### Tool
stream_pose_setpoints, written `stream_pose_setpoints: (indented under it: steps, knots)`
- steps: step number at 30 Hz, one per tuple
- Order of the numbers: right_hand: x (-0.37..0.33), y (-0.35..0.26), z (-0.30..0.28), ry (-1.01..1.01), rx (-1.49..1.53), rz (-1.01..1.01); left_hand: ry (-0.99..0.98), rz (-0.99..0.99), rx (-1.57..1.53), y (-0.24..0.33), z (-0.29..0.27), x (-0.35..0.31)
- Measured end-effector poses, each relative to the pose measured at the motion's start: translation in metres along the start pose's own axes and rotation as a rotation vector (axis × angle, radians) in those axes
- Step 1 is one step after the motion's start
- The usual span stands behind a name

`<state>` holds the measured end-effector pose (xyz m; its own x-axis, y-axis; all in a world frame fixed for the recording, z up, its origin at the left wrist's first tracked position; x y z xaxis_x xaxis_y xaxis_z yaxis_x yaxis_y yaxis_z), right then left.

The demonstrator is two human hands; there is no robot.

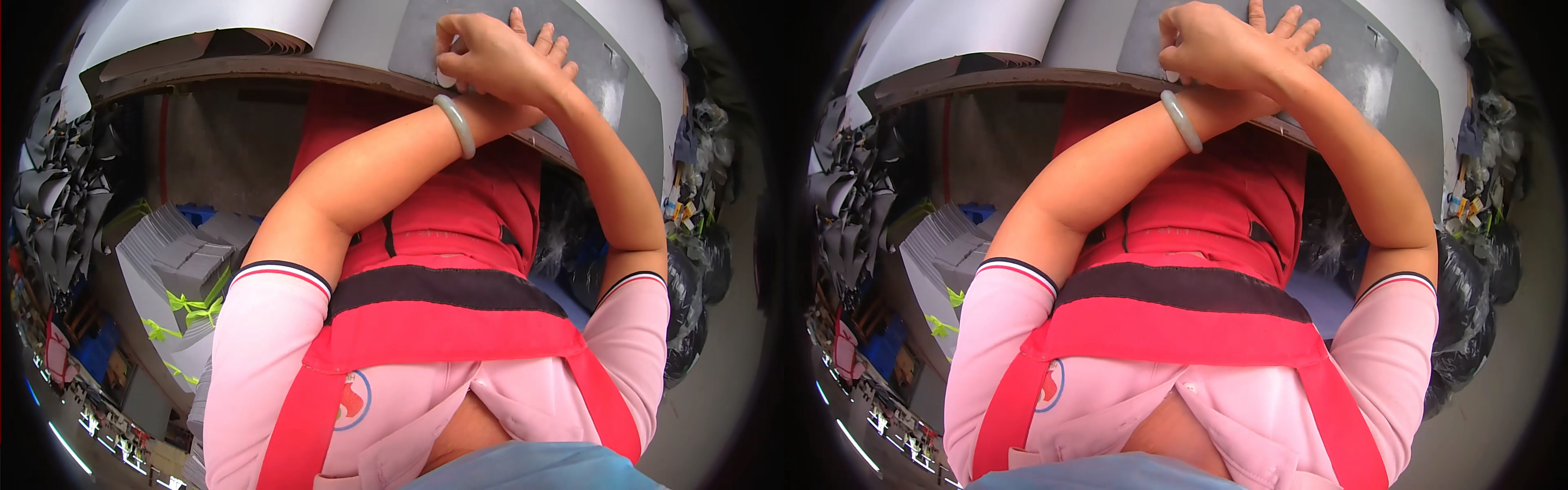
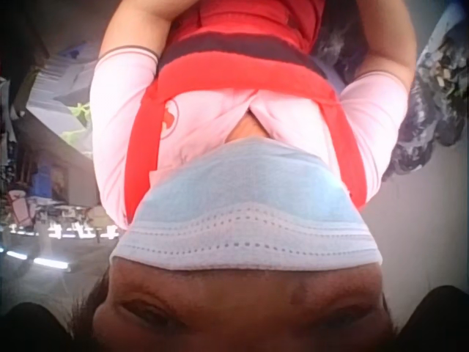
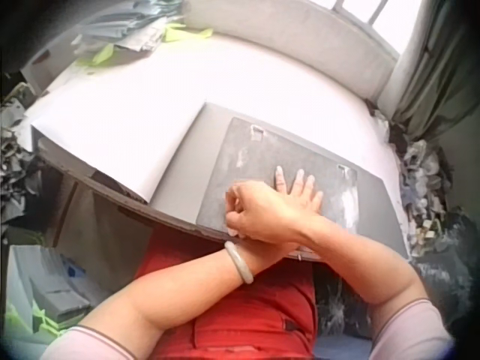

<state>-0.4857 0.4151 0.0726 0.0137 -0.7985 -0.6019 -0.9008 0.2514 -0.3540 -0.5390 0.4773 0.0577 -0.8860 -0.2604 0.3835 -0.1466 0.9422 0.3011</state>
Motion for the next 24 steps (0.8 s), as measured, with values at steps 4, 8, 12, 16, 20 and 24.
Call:
stream_pose_setpoints:
  steps: [4,8,12,16,20,24]
  knots:
    - [-0.009,-0.006,-0.002,0.034,0.244,-0.169,0.137,-0.046,0.123,-0.012,0.004,-0.002]
    - [-0.031,0.017,-0.009,0.442,-0.211,-0.23,-0.007,-0.042,0.1,-0.002,0.007,0.009]
    - [-0.029,0.027,0.007,0.549,-0.364,-0.068,-0.175,0.002,0.175,0.0,0.0,0.002]
    - [-0.04,-0.004,0.0,0.575,-0.544,0.044,-0.26,0.023,0.195,0.003,-0.003,0.0]
    - [-0.031,0.003,-0.006,0.365,-0.33,-0.084,-0.206,0.0,0.009,-0.002,-0.013,-0.003]
    - [-0.079,0.089,-0.049,0.556,0.279,-0.147,0.035,-0.067,-0.006,-0.001,-0.012,0.01]
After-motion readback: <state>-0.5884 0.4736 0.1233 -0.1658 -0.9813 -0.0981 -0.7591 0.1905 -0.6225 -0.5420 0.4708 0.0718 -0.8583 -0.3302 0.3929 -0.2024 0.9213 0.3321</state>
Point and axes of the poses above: each hand's wrist, its own x-axis towards the middle knuckle, its own z-axis out of the palm, y = z × x, the point moved 9 cm from there along x, towards the middle knuckle, and after that the axes turned 13 degrees about -y, right-handed, at the moved point
